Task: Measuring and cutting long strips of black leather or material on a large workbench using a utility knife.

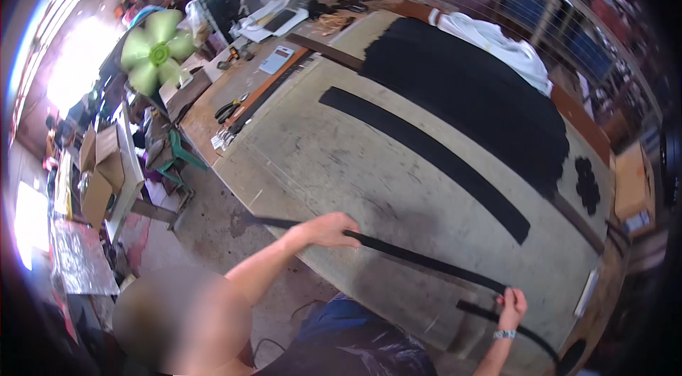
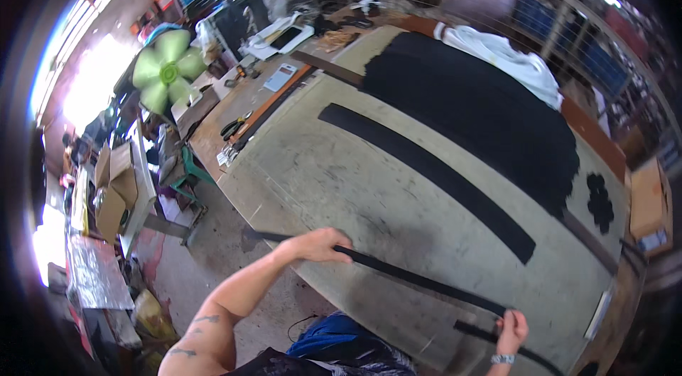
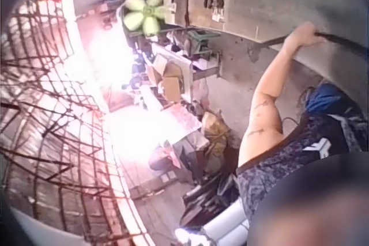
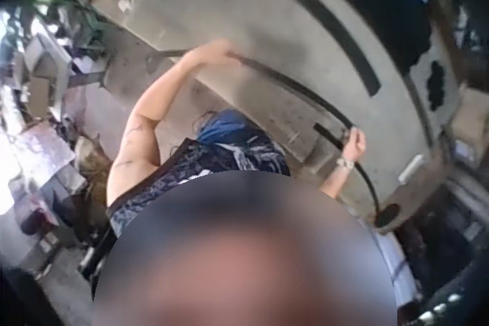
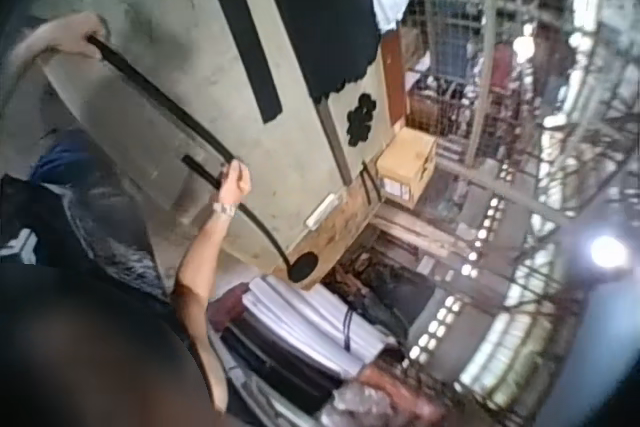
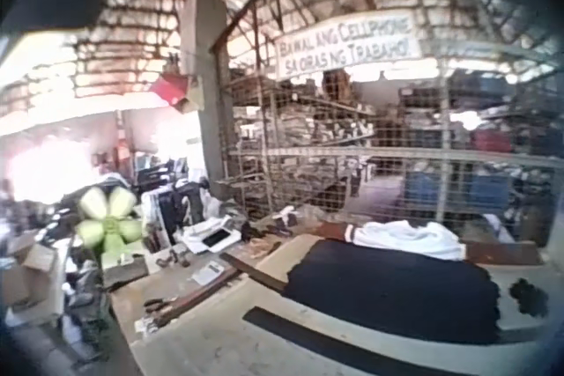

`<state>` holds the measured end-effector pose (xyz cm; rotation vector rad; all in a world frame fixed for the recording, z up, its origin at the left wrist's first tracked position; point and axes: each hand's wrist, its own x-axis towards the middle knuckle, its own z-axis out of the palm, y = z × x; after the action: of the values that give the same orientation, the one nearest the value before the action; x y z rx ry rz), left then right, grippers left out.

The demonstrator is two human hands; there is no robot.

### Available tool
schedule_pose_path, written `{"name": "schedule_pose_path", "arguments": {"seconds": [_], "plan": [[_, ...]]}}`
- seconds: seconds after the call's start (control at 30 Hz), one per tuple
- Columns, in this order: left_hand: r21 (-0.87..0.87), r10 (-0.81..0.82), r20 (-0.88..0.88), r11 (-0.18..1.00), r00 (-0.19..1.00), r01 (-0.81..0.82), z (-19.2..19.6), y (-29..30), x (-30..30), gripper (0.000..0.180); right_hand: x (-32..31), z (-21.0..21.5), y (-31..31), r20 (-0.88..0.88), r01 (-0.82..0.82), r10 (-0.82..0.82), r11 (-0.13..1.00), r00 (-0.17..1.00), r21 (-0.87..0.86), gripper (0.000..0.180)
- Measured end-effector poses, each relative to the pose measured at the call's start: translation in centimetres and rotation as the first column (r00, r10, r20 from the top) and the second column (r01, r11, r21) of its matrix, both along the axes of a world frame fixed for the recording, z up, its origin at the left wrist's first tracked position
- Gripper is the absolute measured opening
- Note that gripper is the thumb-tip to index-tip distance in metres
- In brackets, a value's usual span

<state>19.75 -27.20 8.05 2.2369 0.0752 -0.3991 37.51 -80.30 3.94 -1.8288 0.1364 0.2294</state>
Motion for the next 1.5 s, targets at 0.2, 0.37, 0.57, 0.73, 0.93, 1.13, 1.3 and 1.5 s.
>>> {"name": "schedule_pose_path", "arguments": {"seconds": [0.2, 0.37, 0.57, 0.73, 0.93, 1.13, 1.3, 1.5], "plan": [[-0.065, 0.157, -0.144, 0.984, 0.977, -0.168, 2.7, 13.7, 0.1, 0.031, 9.3, -5.1, -10.4, 0.076, 0.272, -0.268, 0.961, 0.960, -0.042, 0.019], [0.062, 0.312, 0.013, 0.948, 0.950, -0.312, 3.6, 22.8, 7.4, 0.026, 13.7, -2.7, -4.0, 0.077, 0.376, -0.371, 0.924, 0.926, -0.066, 0.030], [0.090, 0.640, 0.117, 0.755, 0.759, -0.650, 0.5, 27.4, 15.5, 0.026, 17.6, -2.9, 1.6, 0.062, 0.296, -0.289, 0.939, 0.955, -0.174, 0.025], [0.093, 0.741, 0.385, 0.562, 0.550, -0.822, -3.9, 25.6, 18.2, 0.055, 18.0, -4.1, 3.5, -0.024, 0.421, -0.431, 0.890, 0.902, -0.174, 0.016], [0.147, 0.669, 0.576, 0.482, 0.471, -0.864, -6.3, 27.5, 15.1, 0.045, 16.3, -3.0, 7.9, 0.036, 0.461, -0.465, 0.859, 0.884, -0.221, 0.019], [0.086, 0.682, 0.593, 0.475, 0.429, -0.876, -9.1, 27.2, 16.0, 0.041, 14.0, -3.5, 7.8, 0.040, 0.493, -0.495, 0.852, 0.868, -0.175, 0.021], [0.017, 0.681, 0.613, 0.495, 0.400, -0.869, -9.2, 28.7, 14.9, 0.036, 13.9, -4.3, 7.6, 0.032, 0.456, -0.455, 0.886, 0.890, -0.087, 0.026], [0.048, 0.662, 0.625, 0.495, 0.413, -0.867, -9.2, 28.5, 14.9, 0.031, 13.5, -4.5, 6.5, -0.010, 0.449, -0.451, 0.890, 0.893, -0.081, 0.026]]}}
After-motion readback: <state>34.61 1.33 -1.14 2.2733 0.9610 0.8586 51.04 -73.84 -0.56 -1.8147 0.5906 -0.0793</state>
